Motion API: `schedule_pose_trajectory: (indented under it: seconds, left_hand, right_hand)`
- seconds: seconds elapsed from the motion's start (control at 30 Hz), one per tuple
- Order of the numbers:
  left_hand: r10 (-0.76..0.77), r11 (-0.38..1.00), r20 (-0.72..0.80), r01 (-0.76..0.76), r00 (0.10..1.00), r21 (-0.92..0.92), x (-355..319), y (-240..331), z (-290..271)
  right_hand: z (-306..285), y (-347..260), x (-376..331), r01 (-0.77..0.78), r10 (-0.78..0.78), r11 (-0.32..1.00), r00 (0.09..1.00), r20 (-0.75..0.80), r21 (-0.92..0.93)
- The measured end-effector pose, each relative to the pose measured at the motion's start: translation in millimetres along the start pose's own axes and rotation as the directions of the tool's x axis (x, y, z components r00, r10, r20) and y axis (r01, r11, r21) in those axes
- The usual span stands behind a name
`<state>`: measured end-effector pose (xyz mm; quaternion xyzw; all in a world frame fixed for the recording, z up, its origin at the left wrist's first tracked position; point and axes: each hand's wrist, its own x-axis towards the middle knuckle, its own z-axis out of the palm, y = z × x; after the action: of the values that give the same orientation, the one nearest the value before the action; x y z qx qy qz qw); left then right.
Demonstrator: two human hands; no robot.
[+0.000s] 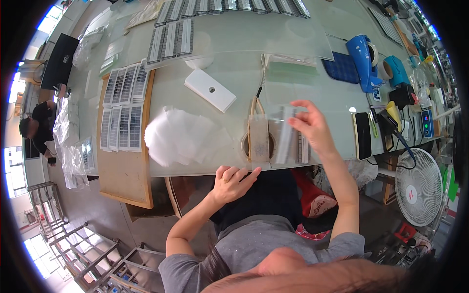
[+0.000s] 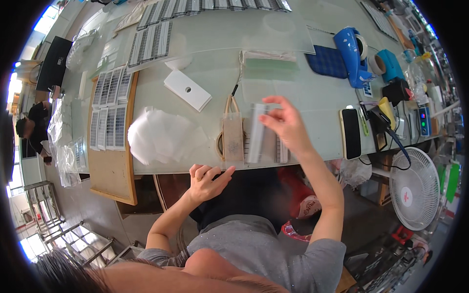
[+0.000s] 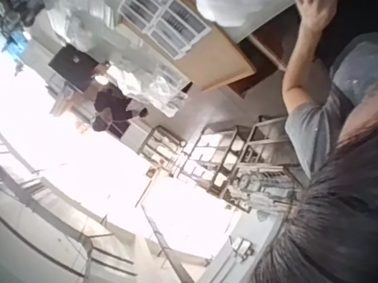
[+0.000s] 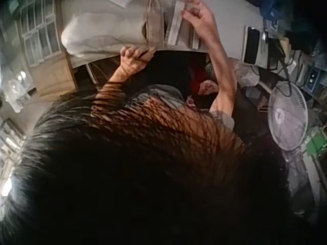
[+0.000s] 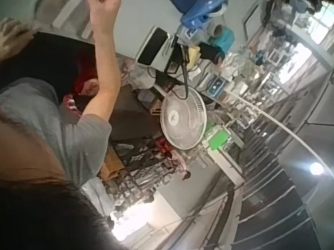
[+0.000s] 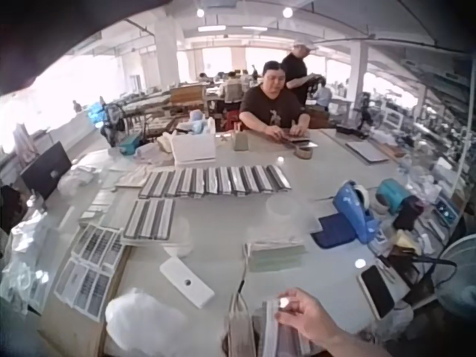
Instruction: The person assembles mini solar panels by layering films, solar cell strips, and backing sheets onto a heated fixture by hand, pressing them together, and placing the assembled panels onto a wooden board.
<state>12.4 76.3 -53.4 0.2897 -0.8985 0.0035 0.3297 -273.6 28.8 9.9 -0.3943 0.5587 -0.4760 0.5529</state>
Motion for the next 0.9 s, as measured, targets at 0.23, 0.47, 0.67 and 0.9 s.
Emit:
schedule_pose_trajectory:
  seconds: [0.23,0.47,0.67,0.9]
  left_hand:
    - [0.014,0.998,0.013,-0.015,1.0,0.064,-2,0,-1]
    - [0.015,0.998,-0.002,-0.015,1.0,0.069,-2,-2,0]
    - [0.03,0.996,-0.002,-0.03,1.0,0.082,-2,-3,1]
    - [0.027,0.997,-0.003,-0.027,1.0,0.077,-2,-2,0]
  right_hand:
    - [46,19,26,0.094,-0.061,0.964,0.989,0.137,-0.248]
    - [49,22,20,0.164,-0.132,0.93,0.984,0.118,-0.329]
    - [48,23,19,0.196,-0.161,0.92,0.978,0.129,-0.34]
    - [49,23,19,0.258,-0.225,0.883,0.966,0.129,-0.392]
